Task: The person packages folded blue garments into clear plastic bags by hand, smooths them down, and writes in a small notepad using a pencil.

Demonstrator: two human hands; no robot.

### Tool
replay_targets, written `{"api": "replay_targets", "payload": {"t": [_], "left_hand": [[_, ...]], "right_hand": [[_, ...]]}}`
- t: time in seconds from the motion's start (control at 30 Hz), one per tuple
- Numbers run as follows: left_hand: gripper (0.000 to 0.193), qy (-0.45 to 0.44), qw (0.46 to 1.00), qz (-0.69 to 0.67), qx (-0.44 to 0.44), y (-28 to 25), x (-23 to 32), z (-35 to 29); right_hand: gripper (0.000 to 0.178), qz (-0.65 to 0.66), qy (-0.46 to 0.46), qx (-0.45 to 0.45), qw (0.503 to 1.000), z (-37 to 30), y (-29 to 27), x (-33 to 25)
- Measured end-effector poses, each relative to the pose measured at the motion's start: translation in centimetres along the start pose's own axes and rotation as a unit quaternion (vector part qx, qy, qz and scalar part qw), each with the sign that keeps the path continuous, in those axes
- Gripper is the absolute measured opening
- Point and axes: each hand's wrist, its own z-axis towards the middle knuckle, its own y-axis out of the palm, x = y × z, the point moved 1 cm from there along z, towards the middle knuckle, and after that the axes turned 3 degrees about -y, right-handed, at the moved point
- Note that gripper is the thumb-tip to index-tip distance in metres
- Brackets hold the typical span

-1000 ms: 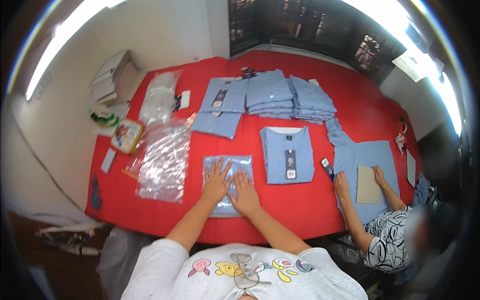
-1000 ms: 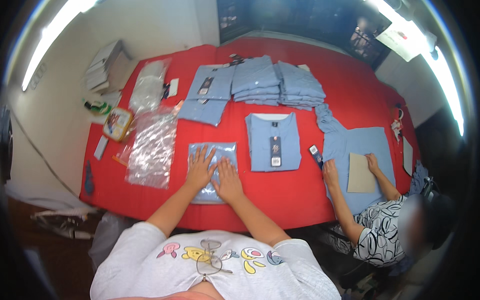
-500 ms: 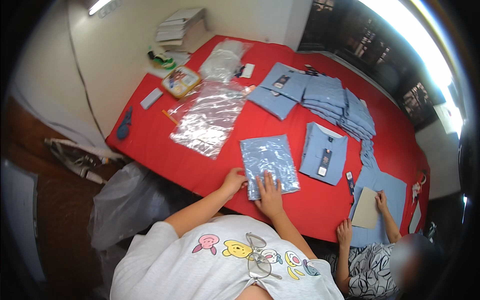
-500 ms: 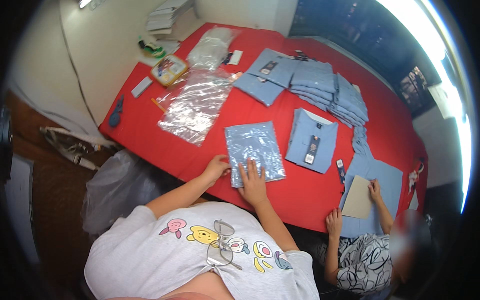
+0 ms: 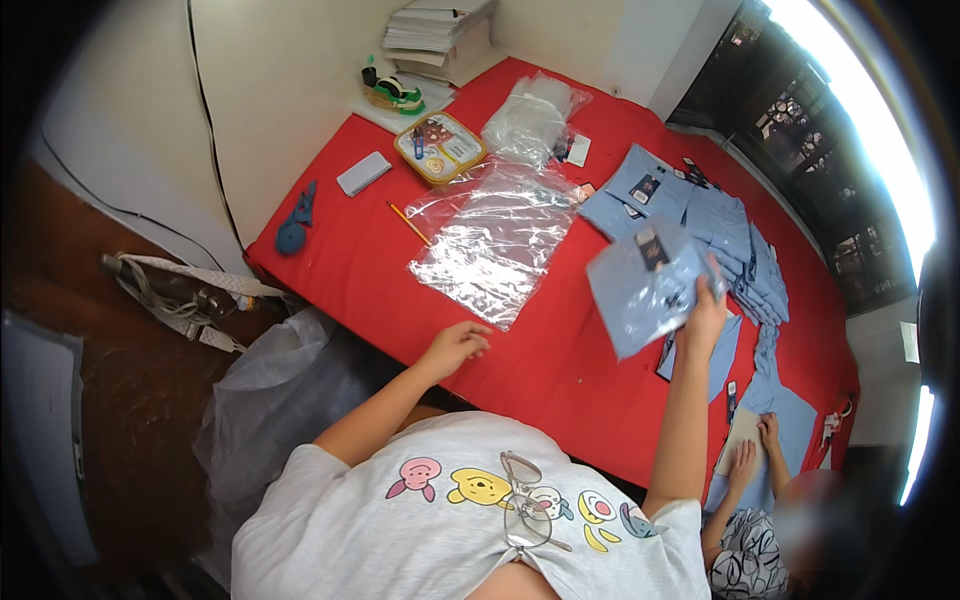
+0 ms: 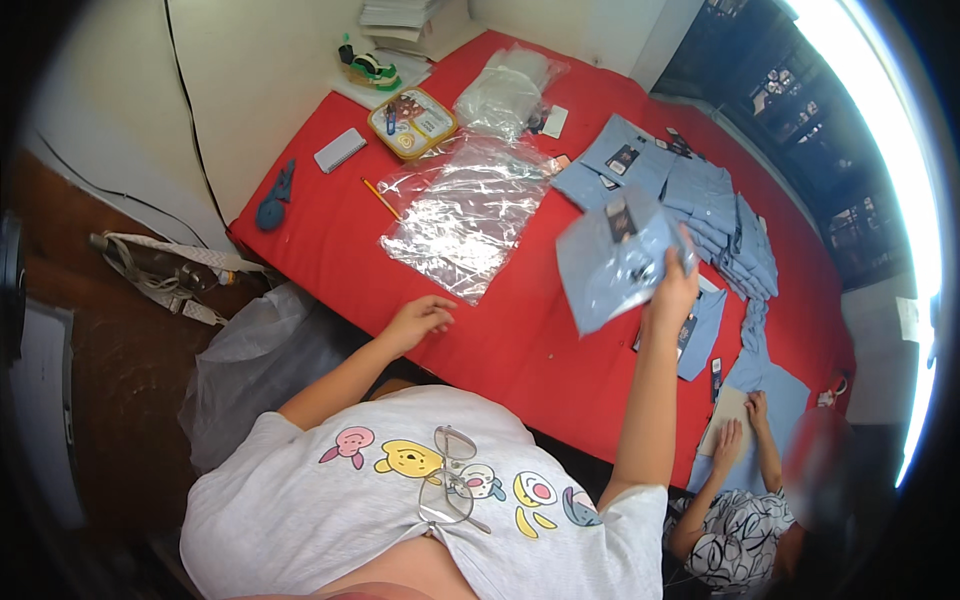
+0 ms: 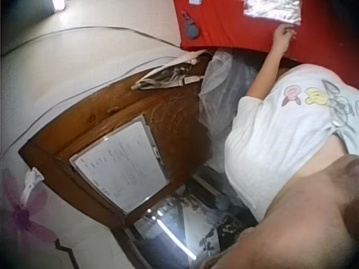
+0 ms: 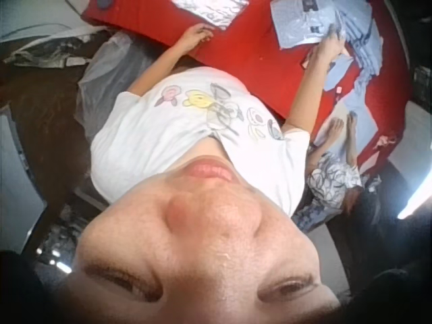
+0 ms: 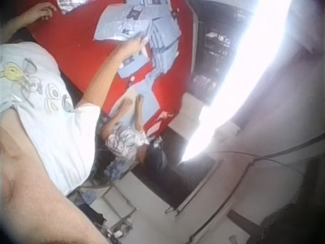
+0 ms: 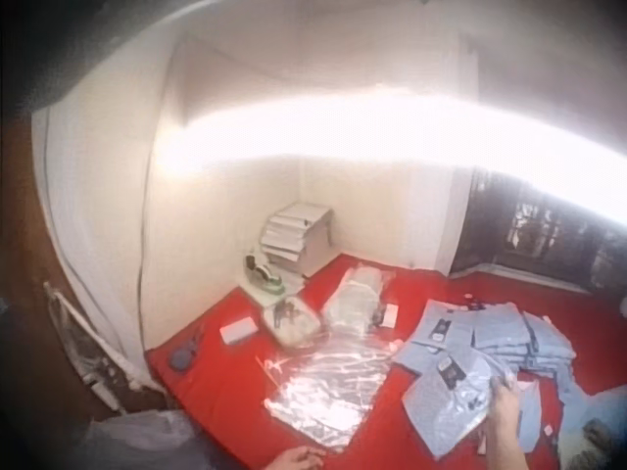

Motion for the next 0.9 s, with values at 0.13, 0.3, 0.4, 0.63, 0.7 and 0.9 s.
{"api": "replay_targets", "payload": {"t": [0.13,0.3,0.4,0.63,0.7,0.9], "left_hand": [[0.025,0.022,0.997,-0.027,0.069,-7.7,-0.7,-0.6],[0.026,0.013,0.998,-0.011,0.052,-11.0,0.4,1.4],[0.026,0.022,0.998,-0.014,0.063,-13.6,-0.6,1.4],[0.025,0.068,0.998,-0.011,-0.013,-15.3,-0.4,5.2],[0.025,0.07,0.997,0.015,-0.019,-15.0,0.8,6.4],[0.034,0.161,0.961,0.225,-0.021,-14.2,3.5,7.7]], "right_hand": [[0.049,0.097,-0.037,0.076,0.992,8.9,4.2,5.7],[0.063,-0.031,0.21,0.112,0.971,9.7,2.9,17.2],[0.053,-0.282,0.11,-0.117,0.946,-2.5,11.4,19.6],[0.024,-0.49,-0.134,-0.333,0.794,-16.0,17.5,16.8],[0.016,-0.479,-0.082,-0.286,0.826,-15.4,17.8,17.3],[0.018,-0.438,0.056,-0.333,0.833,-13.6,21.0,14.0]]}}
